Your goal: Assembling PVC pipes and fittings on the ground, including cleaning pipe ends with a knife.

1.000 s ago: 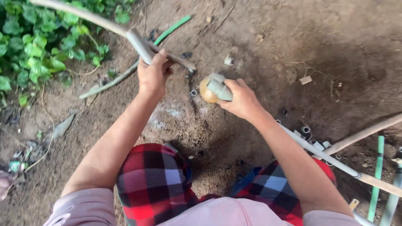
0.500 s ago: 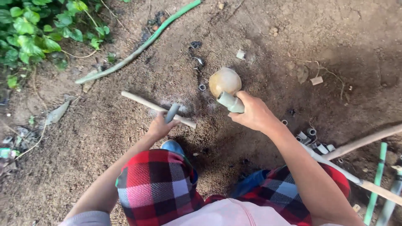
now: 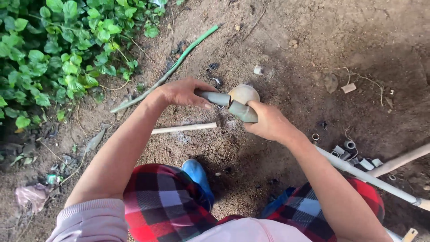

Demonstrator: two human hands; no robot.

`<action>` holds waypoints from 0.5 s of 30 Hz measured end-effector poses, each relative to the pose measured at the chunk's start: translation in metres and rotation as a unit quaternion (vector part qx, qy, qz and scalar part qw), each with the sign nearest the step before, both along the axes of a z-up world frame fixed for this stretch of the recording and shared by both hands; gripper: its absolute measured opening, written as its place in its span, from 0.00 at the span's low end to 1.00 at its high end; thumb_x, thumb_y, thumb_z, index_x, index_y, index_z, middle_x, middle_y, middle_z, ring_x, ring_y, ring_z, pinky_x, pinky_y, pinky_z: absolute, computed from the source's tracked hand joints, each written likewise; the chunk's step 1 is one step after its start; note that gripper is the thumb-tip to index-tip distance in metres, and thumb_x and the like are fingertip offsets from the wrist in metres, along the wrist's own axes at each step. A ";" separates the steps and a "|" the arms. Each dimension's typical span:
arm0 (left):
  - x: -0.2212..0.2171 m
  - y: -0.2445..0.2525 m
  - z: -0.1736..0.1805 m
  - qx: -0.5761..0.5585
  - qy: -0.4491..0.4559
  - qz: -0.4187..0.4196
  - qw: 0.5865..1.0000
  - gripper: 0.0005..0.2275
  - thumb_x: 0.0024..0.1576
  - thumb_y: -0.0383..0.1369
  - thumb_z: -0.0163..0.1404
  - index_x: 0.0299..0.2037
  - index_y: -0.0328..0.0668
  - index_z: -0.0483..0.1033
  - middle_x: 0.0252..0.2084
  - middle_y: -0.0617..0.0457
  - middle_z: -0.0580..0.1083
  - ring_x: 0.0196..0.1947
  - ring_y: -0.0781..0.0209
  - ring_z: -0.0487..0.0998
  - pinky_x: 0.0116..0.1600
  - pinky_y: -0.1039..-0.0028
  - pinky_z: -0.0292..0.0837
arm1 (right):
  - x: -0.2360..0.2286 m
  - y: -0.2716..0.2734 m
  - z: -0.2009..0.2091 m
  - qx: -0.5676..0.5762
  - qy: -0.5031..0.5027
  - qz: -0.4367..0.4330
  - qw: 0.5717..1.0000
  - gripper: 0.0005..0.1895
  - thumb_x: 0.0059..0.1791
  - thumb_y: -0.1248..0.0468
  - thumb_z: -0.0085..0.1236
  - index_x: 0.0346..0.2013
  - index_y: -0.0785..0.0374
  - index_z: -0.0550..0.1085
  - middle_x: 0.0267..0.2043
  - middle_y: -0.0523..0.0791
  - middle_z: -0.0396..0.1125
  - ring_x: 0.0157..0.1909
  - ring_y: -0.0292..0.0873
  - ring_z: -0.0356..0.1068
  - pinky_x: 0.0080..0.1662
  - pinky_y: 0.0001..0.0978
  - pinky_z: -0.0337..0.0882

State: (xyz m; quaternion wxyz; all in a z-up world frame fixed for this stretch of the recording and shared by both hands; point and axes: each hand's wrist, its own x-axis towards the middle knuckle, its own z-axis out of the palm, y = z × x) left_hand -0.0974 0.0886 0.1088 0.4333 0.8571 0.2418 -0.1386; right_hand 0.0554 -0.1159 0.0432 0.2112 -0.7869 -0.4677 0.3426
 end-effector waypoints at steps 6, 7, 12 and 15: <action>0.006 -0.015 0.011 0.004 0.020 0.004 1.000 0.27 0.39 0.33 0.64 0.52 0.37 0.72 0.48 0.37 0.74 0.50 0.42 0.73 0.58 0.65 0.65 | 0.001 -0.006 0.018 0.008 0.014 0.039 0.999 0.25 0.41 0.58 0.54 0.51 0.59 0.64 0.46 0.57 0.67 0.50 0.59 0.68 0.49 0.47 0.69; 0.006 -0.013 0.008 0.006 0.018 0.000 1.000 0.27 0.39 0.32 0.63 0.52 0.39 0.73 0.47 0.38 0.74 0.49 0.44 0.74 0.57 0.65 0.65 | 0.000 -0.008 0.022 0.010 0.018 0.044 0.999 0.25 0.41 0.59 0.54 0.52 0.60 0.64 0.46 0.58 0.67 0.50 0.59 0.68 0.50 0.47 0.69; 0.014 -0.025 0.009 0.089 0.052 -0.038 0.994 0.23 0.41 0.36 0.63 0.49 0.48 0.76 0.44 0.41 0.75 0.48 0.42 0.74 0.57 0.63 0.66 | 0.000 -0.008 0.008 0.027 0.016 0.072 0.997 0.24 0.42 0.62 0.55 0.52 0.61 0.65 0.45 0.57 0.68 0.49 0.56 0.69 0.50 0.43 0.71; 0.017 -0.022 -0.005 0.114 0.055 -0.032 0.991 0.23 0.41 0.47 0.62 0.47 0.53 0.78 0.41 0.45 0.75 0.45 0.49 0.75 0.55 0.66 0.67 | -0.001 -0.007 0.002 0.034 -0.003 0.092 0.995 0.25 0.42 0.63 0.56 0.53 0.64 0.64 0.44 0.57 0.68 0.48 0.57 0.70 0.48 0.44 0.72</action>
